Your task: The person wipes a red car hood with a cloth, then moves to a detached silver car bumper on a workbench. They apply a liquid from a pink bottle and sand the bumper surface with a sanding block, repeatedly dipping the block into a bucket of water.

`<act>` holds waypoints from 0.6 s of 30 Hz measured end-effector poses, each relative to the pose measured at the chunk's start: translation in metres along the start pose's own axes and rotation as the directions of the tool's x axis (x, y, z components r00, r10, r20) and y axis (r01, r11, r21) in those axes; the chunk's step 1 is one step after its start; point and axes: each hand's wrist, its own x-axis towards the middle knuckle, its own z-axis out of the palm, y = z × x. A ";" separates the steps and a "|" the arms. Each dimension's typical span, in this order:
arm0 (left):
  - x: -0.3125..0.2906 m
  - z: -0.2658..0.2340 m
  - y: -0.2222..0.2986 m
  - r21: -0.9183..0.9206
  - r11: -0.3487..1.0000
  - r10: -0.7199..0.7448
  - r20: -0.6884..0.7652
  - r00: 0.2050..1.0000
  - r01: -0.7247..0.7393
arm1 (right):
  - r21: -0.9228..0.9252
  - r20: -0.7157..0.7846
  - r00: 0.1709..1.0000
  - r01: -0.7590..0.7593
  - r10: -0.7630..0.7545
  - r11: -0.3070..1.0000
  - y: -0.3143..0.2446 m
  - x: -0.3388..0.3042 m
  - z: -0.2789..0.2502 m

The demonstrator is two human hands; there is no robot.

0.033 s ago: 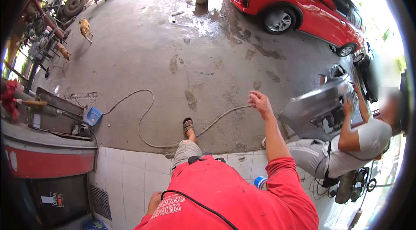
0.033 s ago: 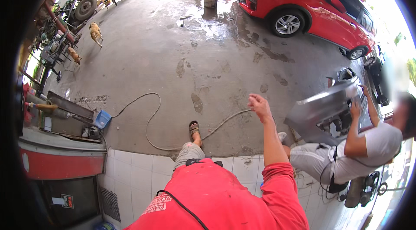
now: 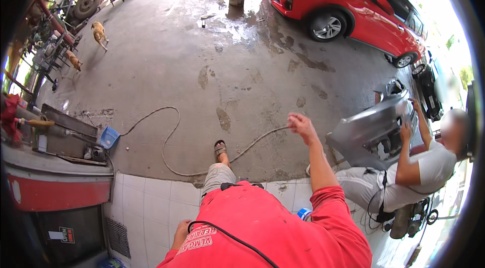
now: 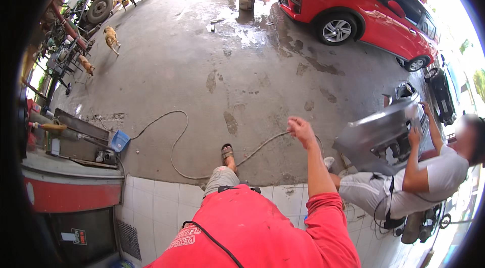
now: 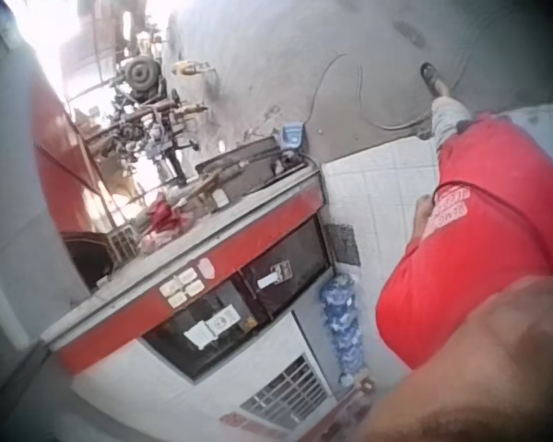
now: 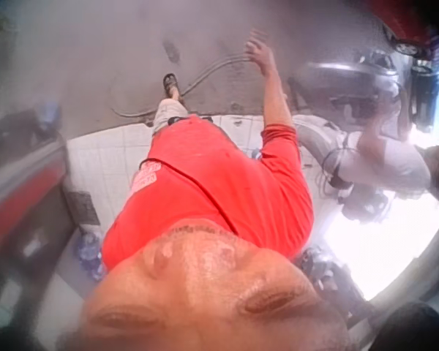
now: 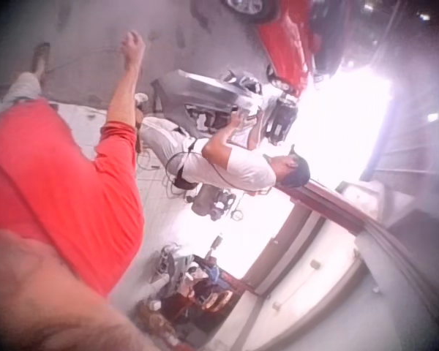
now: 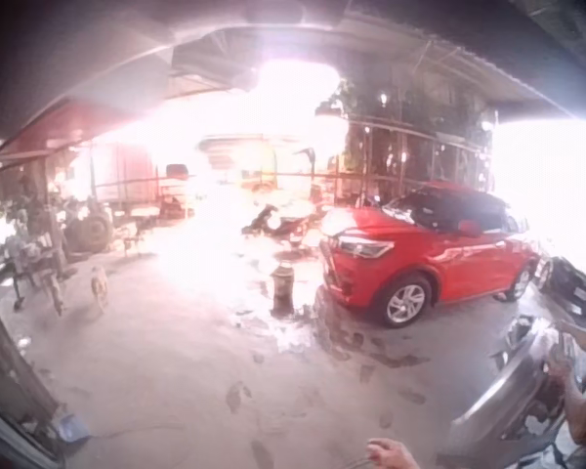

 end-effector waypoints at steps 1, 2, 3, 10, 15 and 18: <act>0.017 -0.015 0.036 -0.068 0.997 0.032 0.026 0.999 -0.030 | -0.013 0.094 0.992 -0.081 0.082 0.997 0.017 0.011 0.008; 0.031 -0.025 0.091 -0.137 0.989 0.069 0.066 0.995 -0.059 | -0.095 0.047 0.968 -0.241 0.246 0.966 0.038 0.015 0.012; 0.057 -0.043 0.146 -0.098 0.993 0.073 0.047 0.996 -0.069 | -0.176 0.024 0.958 -0.277 0.285 0.945 0.060 0.025 0.016; 0.140 -0.239 0.435 0.042 0.978 0.210 -0.283 0.936 -0.206 | -0.404 -0.043 0.682 -0.680 0.730 0.612 0.178 -0.026 0.048; 0.199 -0.275 0.594 -0.114 0.975 0.141 -0.340 0.930 -0.190 | -0.312 -0.028 0.476 -0.839 0.879 0.445 0.211 0.023 0.082; 0.251 -0.263 0.641 -0.128 0.979 0.119 -0.287 0.950 -0.161 | -0.278 0.020 0.505 -0.826 0.863 0.490 0.150 0.120 0.091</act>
